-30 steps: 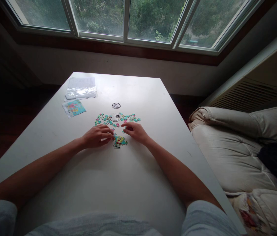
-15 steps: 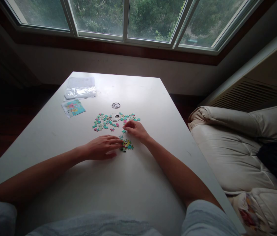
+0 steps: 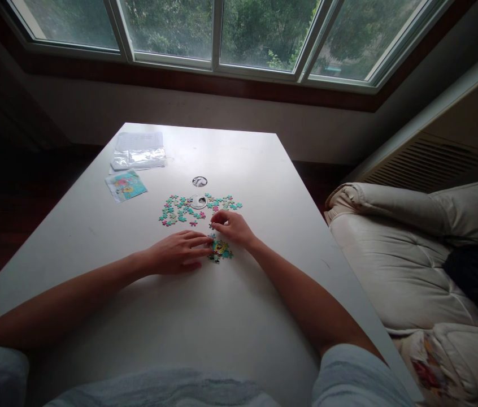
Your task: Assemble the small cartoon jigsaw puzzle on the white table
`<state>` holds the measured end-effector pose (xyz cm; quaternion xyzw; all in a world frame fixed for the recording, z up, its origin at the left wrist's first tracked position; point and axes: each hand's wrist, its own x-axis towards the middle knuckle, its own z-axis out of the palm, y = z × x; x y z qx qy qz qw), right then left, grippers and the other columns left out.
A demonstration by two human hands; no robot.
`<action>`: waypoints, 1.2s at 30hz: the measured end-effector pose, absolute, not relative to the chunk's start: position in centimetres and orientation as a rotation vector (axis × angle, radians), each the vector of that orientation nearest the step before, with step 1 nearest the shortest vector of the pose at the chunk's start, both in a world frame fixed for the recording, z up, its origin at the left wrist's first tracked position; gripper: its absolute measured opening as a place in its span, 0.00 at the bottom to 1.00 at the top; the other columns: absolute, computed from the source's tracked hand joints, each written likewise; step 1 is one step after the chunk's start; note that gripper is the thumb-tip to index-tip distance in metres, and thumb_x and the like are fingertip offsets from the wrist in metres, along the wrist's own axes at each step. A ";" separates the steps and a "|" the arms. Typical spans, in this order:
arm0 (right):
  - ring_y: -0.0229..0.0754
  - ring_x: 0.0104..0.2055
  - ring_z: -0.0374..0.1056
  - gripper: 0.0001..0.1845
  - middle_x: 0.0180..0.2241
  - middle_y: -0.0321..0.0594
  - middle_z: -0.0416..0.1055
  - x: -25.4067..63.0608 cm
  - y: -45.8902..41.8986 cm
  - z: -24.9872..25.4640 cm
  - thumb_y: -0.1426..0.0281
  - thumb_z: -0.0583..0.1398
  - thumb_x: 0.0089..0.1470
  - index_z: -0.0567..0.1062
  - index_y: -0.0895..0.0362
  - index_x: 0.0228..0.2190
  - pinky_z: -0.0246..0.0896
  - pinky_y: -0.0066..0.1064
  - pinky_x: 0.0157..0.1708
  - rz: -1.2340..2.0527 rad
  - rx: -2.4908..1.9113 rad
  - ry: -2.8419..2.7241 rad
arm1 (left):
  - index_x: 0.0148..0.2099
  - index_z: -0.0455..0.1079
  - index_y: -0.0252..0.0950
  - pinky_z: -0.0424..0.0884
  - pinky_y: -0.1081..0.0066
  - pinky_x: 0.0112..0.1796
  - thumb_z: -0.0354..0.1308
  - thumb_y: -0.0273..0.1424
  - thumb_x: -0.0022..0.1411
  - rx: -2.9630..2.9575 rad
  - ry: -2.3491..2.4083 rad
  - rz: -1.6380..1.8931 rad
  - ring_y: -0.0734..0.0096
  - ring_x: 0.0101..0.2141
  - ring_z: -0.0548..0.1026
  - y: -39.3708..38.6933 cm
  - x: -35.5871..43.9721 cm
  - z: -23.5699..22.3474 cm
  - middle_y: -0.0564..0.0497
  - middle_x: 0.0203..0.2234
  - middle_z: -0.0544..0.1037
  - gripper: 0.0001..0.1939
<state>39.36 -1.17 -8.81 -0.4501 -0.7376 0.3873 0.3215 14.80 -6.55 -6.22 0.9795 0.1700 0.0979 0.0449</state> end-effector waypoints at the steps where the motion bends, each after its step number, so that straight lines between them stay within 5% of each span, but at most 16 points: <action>1: 0.41 0.36 0.71 0.08 0.33 0.37 0.78 39.3 -1.3 -8.8 0.64 0.65 0.54 0.79 0.54 0.35 0.65 0.31 0.37 1.012 -1.175 -1.952 | 0.65 0.64 0.42 0.65 0.56 0.58 0.54 0.36 0.70 2.989 0.516 0.297 0.55 0.59 0.69 -6.5 14.8 -6.3 0.44 0.61 0.71 0.23; 16: 0.40 0.34 0.65 0.04 0.28 0.35 0.73 38.7 -1.8 -8.5 0.74 0.64 0.53 0.80 0.54 0.32 0.58 0.32 0.39 0.773 -1.160 -2.164 | 0.62 0.67 0.42 0.64 0.57 0.60 0.54 0.35 0.69 2.926 0.524 0.335 0.58 0.59 0.69 -6.4 14.8 -6.5 0.46 0.59 0.73 0.20; 36: 0.41 0.34 0.65 0.03 0.28 0.36 0.74 38.1 -1.9 -8.7 0.73 0.65 0.54 0.80 0.54 0.31 0.57 0.33 0.40 0.738 -1.101 -2.143 | 0.62 0.67 0.42 0.64 0.56 0.61 0.54 0.34 0.69 2.890 0.512 0.325 0.58 0.61 0.68 -6.4 14.9 -6.3 0.47 0.60 0.73 0.21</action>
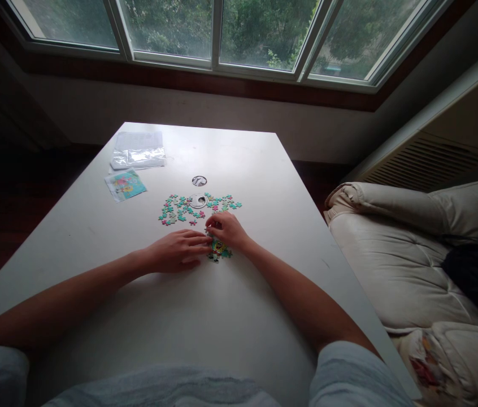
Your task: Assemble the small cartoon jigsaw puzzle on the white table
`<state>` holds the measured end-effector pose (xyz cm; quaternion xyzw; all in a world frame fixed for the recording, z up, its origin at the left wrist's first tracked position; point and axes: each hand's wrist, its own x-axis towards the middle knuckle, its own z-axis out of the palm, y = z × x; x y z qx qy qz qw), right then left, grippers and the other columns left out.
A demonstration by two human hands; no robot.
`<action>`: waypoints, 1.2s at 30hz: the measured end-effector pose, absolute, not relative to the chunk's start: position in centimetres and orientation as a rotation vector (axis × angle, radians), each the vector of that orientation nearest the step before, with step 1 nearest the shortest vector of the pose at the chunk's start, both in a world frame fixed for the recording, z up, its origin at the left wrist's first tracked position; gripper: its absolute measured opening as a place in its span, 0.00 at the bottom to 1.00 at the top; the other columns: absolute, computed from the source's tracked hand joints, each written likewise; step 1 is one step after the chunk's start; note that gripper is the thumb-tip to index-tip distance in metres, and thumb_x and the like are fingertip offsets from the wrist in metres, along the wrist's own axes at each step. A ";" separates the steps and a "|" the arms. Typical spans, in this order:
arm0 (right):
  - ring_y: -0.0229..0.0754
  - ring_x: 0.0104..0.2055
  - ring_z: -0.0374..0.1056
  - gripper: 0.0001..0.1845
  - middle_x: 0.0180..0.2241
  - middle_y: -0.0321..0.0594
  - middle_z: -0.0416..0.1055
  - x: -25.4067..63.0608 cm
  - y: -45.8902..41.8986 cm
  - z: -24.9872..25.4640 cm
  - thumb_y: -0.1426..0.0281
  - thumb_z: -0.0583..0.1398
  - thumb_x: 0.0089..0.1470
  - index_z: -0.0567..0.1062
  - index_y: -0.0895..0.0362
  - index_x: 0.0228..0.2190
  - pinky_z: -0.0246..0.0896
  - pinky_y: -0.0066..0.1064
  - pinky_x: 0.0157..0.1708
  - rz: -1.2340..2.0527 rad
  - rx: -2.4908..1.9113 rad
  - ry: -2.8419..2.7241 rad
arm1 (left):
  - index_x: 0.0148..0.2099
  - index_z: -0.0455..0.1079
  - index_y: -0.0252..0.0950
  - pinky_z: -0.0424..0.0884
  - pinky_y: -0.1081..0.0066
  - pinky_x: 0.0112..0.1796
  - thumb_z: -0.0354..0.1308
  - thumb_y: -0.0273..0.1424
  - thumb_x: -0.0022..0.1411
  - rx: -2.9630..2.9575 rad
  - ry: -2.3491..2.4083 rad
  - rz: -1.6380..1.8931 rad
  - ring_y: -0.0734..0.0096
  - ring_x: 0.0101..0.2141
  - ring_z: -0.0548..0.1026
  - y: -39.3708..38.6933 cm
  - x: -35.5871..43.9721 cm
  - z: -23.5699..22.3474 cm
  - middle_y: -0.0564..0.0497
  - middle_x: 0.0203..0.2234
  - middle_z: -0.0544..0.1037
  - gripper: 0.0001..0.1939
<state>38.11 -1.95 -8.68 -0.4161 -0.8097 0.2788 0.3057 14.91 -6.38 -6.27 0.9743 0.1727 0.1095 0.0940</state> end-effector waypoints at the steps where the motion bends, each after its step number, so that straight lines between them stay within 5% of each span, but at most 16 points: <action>1: 0.41 0.34 0.65 0.03 0.28 0.35 0.74 38.1 -1.9 -8.7 0.73 0.65 0.54 0.79 0.54 0.31 0.57 0.33 0.40 0.735 -1.103 -2.146 | 0.62 0.67 0.43 0.64 0.56 0.61 0.54 0.34 0.69 2.888 0.509 0.331 0.58 0.61 0.68 -6.4 14.9 -6.3 0.47 0.60 0.73 0.20; 36: 0.43 0.38 0.68 0.06 0.31 0.38 0.73 38.8 -0.7 -8.8 0.74 0.65 0.56 0.83 0.52 0.33 0.58 0.37 0.46 0.711 -1.045 -2.287 | 0.61 0.67 0.43 0.66 0.57 0.59 0.54 0.29 0.68 2.908 0.486 0.350 0.58 0.59 0.70 -6.3 15.1 -6.1 0.47 0.60 0.73 0.20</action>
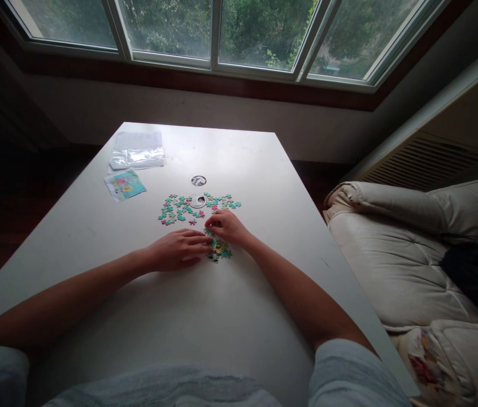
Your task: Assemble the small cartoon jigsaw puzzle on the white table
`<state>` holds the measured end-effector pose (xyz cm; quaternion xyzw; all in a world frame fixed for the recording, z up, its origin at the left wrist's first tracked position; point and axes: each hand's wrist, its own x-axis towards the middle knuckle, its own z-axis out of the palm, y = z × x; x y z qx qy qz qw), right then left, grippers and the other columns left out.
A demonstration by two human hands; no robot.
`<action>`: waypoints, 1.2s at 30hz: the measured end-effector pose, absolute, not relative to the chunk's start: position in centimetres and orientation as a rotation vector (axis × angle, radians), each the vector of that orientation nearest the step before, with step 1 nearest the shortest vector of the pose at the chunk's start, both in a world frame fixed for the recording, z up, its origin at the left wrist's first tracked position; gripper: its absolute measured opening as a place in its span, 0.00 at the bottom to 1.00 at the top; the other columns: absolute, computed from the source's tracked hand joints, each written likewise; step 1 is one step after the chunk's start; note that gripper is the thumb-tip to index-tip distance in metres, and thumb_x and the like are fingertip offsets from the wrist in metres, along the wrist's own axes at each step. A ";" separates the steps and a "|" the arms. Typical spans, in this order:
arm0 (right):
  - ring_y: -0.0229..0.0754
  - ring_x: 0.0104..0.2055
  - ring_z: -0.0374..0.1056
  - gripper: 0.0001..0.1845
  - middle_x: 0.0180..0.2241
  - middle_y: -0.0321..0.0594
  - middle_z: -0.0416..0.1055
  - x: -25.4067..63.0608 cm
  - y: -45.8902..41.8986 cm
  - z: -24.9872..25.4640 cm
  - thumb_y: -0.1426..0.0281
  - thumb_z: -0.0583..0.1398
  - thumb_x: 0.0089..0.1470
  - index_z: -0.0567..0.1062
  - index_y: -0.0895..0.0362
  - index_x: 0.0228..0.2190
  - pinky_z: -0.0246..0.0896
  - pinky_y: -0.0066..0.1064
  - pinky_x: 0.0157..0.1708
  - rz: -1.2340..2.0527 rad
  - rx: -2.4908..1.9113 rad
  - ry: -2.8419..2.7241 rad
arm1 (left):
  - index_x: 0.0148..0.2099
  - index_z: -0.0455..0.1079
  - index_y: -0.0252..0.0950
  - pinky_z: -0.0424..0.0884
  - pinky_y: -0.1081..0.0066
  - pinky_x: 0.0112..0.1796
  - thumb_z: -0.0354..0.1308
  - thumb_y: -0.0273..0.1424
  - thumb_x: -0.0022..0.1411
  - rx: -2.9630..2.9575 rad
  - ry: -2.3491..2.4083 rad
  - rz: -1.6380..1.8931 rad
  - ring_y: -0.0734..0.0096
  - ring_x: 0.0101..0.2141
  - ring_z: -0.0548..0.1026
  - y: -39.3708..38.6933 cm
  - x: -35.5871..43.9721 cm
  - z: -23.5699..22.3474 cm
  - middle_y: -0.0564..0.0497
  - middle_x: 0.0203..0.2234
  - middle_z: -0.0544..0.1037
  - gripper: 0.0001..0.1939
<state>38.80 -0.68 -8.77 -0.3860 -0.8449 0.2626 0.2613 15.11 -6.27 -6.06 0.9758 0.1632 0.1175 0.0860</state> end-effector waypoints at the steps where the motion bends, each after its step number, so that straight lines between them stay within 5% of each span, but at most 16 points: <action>1: 0.43 0.38 0.68 0.06 0.31 0.38 0.73 38.8 -0.7 -8.8 0.74 0.65 0.56 0.82 0.52 0.33 0.58 0.37 0.47 0.708 -1.039 -2.294 | 0.61 0.68 0.43 0.66 0.58 0.59 0.53 0.30 0.68 2.909 0.490 0.346 0.58 0.59 0.70 -6.3 15.1 -6.0 0.47 0.60 0.73 0.20; 13: 0.40 0.34 0.67 0.02 0.30 0.36 0.74 38.9 -0.9 -8.6 0.70 0.65 0.55 0.80 0.54 0.32 0.61 0.33 0.38 0.893 -1.005 -2.186 | 0.61 0.67 0.42 0.65 0.57 0.60 0.53 0.30 0.69 2.925 0.488 0.337 0.57 0.60 0.69 -6.2 15.0 -6.3 0.48 0.61 0.72 0.19; 22: 0.40 0.35 0.70 0.08 0.32 0.37 0.77 40.2 0.0 -9.0 0.64 0.65 0.54 0.80 0.55 0.34 0.64 0.31 0.36 1.134 -1.093 -2.023 | 0.60 0.68 0.43 0.66 0.58 0.57 0.54 0.29 0.69 2.977 0.523 0.325 0.58 0.56 0.72 -5.9 14.7 -6.2 0.49 0.60 0.73 0.19; 36: 0.38 0.32 0.65 0.03 0.28 0.35 0.74 39.6 -0.7 -8.8 0.74 0.65 0.54 0.80 0.55 0.31 0.58 0.30 0.36 0.757 -1.081 -2.234 | 0.56 0.71 0.44 0.67 0.60 0.53 0.53 0.30 0.70 3.004 0.573 0.359 0.61 0.53 0.74 -5.7 14.6 -5.9 0.49 0.56 0.76 0.15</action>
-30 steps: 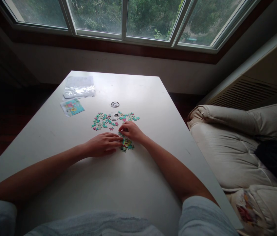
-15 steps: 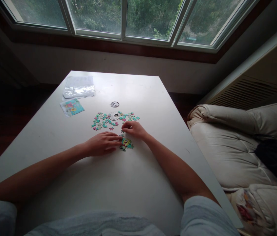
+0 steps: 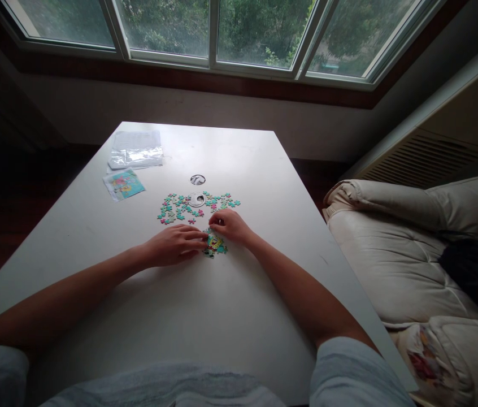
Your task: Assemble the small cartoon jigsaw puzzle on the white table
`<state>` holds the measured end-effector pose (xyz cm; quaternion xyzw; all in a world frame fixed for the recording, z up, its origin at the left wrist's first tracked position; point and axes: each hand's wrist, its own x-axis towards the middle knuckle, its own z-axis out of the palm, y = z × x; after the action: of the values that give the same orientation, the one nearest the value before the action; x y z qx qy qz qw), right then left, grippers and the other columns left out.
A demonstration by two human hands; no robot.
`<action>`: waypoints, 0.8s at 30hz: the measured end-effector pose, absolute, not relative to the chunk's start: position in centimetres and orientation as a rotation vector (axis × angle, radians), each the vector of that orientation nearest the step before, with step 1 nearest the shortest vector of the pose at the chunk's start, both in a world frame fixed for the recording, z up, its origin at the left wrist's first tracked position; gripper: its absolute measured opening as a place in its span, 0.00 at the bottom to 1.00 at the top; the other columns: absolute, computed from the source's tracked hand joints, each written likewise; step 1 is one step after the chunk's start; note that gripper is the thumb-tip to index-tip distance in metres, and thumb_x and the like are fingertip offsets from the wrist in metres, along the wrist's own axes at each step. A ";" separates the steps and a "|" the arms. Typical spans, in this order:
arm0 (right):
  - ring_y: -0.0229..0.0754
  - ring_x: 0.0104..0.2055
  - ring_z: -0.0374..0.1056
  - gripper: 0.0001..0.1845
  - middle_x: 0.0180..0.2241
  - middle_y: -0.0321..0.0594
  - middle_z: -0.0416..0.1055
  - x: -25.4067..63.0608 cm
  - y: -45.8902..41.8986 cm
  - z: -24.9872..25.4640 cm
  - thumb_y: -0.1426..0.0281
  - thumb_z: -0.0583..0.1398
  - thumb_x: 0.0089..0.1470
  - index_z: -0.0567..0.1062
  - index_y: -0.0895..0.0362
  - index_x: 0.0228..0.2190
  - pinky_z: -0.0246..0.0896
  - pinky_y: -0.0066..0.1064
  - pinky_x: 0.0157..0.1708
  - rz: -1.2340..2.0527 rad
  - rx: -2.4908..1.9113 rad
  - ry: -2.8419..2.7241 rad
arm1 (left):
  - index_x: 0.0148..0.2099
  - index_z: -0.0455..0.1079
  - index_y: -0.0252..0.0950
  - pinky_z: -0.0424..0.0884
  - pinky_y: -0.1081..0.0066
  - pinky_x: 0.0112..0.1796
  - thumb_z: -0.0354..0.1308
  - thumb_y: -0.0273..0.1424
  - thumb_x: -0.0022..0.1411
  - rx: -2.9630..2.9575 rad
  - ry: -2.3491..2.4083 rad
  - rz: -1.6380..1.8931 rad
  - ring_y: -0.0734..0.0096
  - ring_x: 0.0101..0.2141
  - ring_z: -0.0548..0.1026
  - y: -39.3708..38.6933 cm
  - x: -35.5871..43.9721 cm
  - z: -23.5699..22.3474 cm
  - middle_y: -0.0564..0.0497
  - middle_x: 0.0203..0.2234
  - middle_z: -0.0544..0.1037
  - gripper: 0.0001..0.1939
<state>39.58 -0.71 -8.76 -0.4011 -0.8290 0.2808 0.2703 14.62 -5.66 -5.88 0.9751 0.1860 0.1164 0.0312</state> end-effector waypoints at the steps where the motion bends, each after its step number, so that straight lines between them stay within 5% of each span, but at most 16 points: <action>1: 0.38 0.32 0.65 0.03 0.28 0.35 0.74 39.5 -0.7 -8.8 0.75 0.65 0.54 0.80 0.55 0.31 0.57 0.30 0.37 0.736 -1.078 -2.235 | 0.56 0.71 0.44 0.67 0.60 0.53 0.53 0.30 0.70 3.005 0.575 0.357 0.61 0.53 0.74 -5.7 14.6 -5.9 0.49 0.56 0.76 0.15; 8: 0.40 0.34 0.65 0.04 0.29 0.35 0.73 39.5 -0.6 -9.1 0.76 0.66 0.54 0.79 0.55 0.31 0.57 0.34 0.43 0.638 -1.079 -2.275 | 0.56 0.72 0.44 0.67 0.60 0.53 0.52 0.31 0.71 3.006 0.578 0.358 0.61 0.52 0.74 -5.6 14.7 -6.0 0.49 0.56 0.76 0.15; 24: 0.38 0.32 0.65 0.05 0.29 0.34 0.73 39.2 -1.2 -9.6 0.76 0.63 0.55 0.79 0.55 0.32 0.58 0.29 0.36 0.703 -1.160 -2.118 | 0.58 0.72 0.48 0.69 0.60 0.50 0.52 0.32 0.71 2.982 0.689 0.352 0.60 0.49 0.73 -5.5 14.5 -6.4 0.46 0.54 0.74 0.17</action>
<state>39.19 -1.19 -9.60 -0.4387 -0.8012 0.2658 0.3083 14.51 -5.48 -6.38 0.9675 0.2237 0.1142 0.0306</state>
